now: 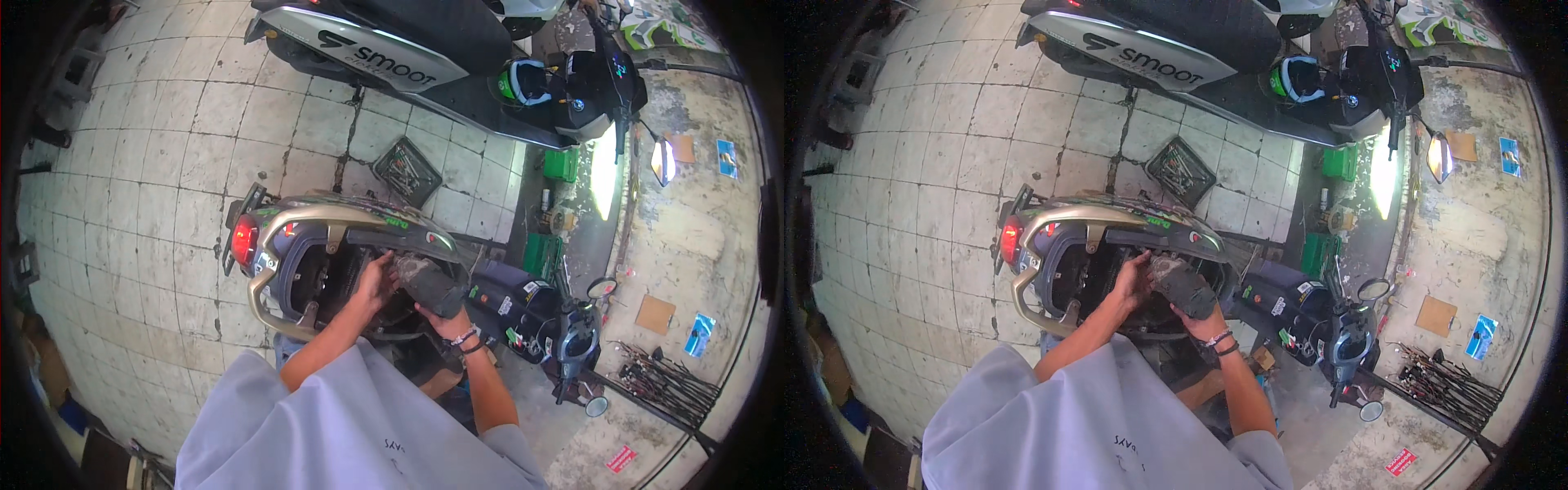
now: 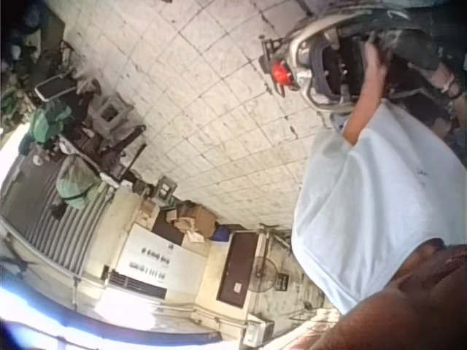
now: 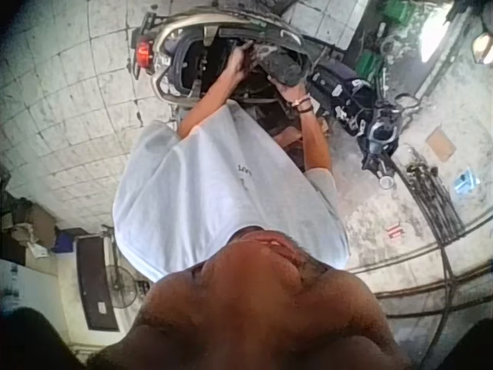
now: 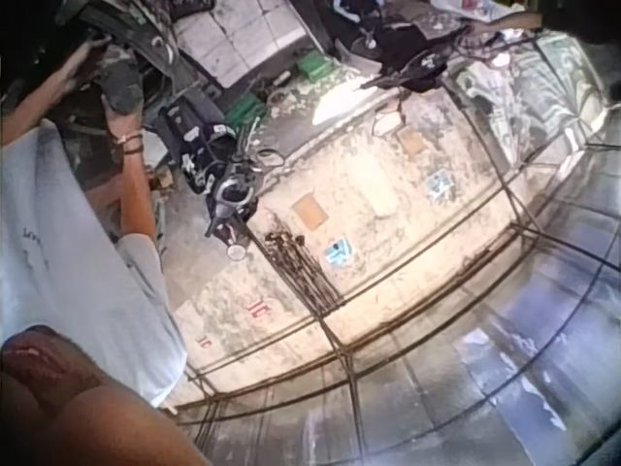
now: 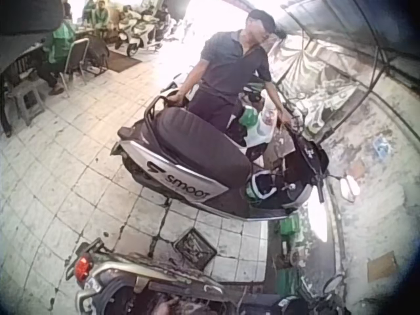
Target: The person unscrews and removes a electronic controller unit from the under-seat compartment of a scooter using a power wrench, then takes the unit to the floor to disassemble its metal casing by removing several small screws.
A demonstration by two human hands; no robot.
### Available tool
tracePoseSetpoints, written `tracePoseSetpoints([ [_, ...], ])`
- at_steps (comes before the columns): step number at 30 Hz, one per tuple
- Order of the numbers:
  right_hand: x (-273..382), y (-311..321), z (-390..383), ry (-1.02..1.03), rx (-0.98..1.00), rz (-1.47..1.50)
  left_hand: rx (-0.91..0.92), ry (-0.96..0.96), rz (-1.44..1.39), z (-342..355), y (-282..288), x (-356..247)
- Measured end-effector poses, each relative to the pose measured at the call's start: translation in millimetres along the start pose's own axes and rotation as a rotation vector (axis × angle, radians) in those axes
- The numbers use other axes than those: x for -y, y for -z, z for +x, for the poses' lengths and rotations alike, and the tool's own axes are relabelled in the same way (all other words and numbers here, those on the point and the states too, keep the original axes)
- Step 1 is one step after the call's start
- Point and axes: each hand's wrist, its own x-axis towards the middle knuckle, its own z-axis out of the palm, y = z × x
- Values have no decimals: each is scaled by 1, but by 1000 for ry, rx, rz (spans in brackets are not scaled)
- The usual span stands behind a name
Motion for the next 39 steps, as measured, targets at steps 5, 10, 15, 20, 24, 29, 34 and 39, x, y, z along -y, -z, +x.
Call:
tracePoseSetpoints([
  [5, -3, 0, 3, 54, -17, 25, -23, -6, 0, -2, -8, 2],
  [10, 0, -3, -1, 25, -74, 1, -21, -45, 69, 8, -1, 4],
  [15, -9, -8, -4, 152, -52, -126, 129, -34, 32, -12, -25, 0],
  [20, 23, -11, -5, -77, -102, 194, 44, -3, 142, 12, 7, 5],
  [24, -22, -42, -9, -25, -159, 87, -46, -56, 127, 21, 30, 7],
  [29, -23, -42, -16, 21, -243, 29, -225, -234, 456, -5, -1, -10],
  [34, -18, -37, -23, -277, -153, 214, -203, -174, 603, 13, -5, -6],
  [39, -22, -45, -26, -31, -352, 217, -247, -202, 334, 63, 23, -4],
])
